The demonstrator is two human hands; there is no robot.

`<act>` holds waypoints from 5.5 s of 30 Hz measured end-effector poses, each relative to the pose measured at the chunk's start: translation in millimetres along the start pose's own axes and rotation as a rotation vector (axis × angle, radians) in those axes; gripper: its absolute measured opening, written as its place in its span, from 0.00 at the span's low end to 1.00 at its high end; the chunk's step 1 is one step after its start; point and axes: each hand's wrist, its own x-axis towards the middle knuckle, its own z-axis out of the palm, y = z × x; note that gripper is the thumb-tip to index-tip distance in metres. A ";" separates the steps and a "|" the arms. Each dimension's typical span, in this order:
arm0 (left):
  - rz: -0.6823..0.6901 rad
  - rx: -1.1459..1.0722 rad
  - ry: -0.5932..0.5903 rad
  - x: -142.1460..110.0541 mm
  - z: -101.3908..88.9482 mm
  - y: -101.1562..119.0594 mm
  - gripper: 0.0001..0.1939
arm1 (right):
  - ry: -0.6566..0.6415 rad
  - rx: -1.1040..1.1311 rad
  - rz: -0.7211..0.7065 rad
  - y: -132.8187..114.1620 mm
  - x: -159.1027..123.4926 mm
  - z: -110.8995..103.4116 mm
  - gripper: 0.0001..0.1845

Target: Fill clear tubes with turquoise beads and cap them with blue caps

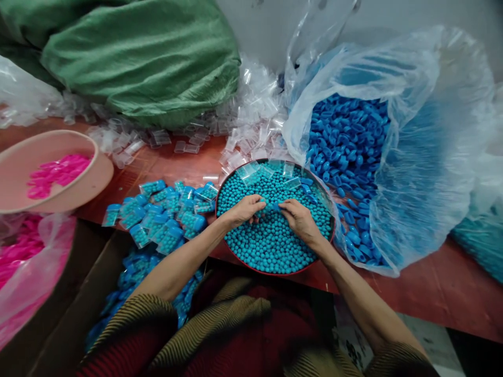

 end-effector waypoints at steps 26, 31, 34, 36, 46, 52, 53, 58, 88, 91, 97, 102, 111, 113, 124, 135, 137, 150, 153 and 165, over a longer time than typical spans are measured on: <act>0.193 -0.037 0.052 -8.2 22.9 -12.4 0.25 | 0.206 0.284 0.199 -33.1 -6.9 9.7 0.08; 0.255 0.009 0.102 -7.6 30.2 -15.3 0.21 | 0.227 0.251 0.169 -36.5 -11.4 8.0 0.08; 0.252 0.018 0.101 -9.8 31.1 -15.2 0.20 | 0.212 0.255 0.171 -33.0 -13.5 8.7 0.08; 0.223 -0.020 0.051 -11.2 30.2 -16.2 0.23 | 0.202 0.320 0.226 -29.8 -15.0 10.5 0.08; 0.268 0.069 0.137 -14.0 33.8 -21.2 0.17 | 0.128 0.331 0.129 -28.1 -14.5 6.0 0.05; 0.210 -0.014 0.083 -17.4 33.7 -17.2 0.16 | -0.043 0.559 0.306 -10.8 -12.7 -9.3 0.11; 0.204 -0.038 0.046 -17.8 32.3 -16.2 0.17 | -0.040 0.627 0.382 -9.6 -11.7 -10.6 0.13; 0.269 0.058 -0.028 -19.8 28.7 -12.4 0.17 | 0.186 0.801 0.570 -20.6 -8.5 -4.7 0.25; 0.345 0.590 0.540 -56.2 0.4 -5.2 0.16 | -0.097 -0.214 -0.007 -51.0 -21.6 14.0 0.40; 0.248 0.878 0.821 -87.8 -46.6 -14.3 0.18 | -0.027 -0.249 -0.045 -47.5 -23.5 6.3 0.32; 0.096 1.169 1.039 -101.3 -126.3 -28.2 0.22 | -0.213 -0.088 -0.377 -109.6 -25.7 50.4 0.29; 0.157 1.083 0.645 -49.6 -153.7 -3.6 0.20 | -0.249 -0.044 -0.304 -163.0 -12.8 131.2 0.43; -0.238 1.247 0.890 -54.2 -248.3 -25.9 0.31 | -0.105 -0.165 0.028 -172.5 24.6 175.7 0.43; -0.310 1.194 0.792 -65.4 -271.6 -36.5 0.30 | -0.096 -0.147 0.033 -171.2 32.1 183.0 0.42; -0.111 1.218 0.637 -142.9 -245.3 -107.6 0.25 | -0.275 -0.046 -0.050 -178.4 22.4 216.8 0.36; -0.517 1.304 0.957 -205.0 -223.4 -85.3 0.22 | -0.445 0.186 -0.437 -214.0 21.3 232.3 0.25; -0.404 1.251 1.080 -185.0 -237.1 -78.2 0.26 | -0.224 0.062 -0.208 -205.7 38.0 221.2 0.24; 0.063 0.929 0.880 -80.1 -232.5 -87.8 0.26 | 0.044 -0.289 0.136 -142.4 72.3 232.4 0.30; 0.110 0.943 0.872 -72.7 -219.1 -81.1 0.24 | 0.114 -0.283 0.188 -140.0 69.0 233.1 0.33; 0.075 1.008 0.847 -99.2 -268.8 -86.6 0.23 | 0.017 -0.261 0.092 -143.8 89.5 265.4 0.35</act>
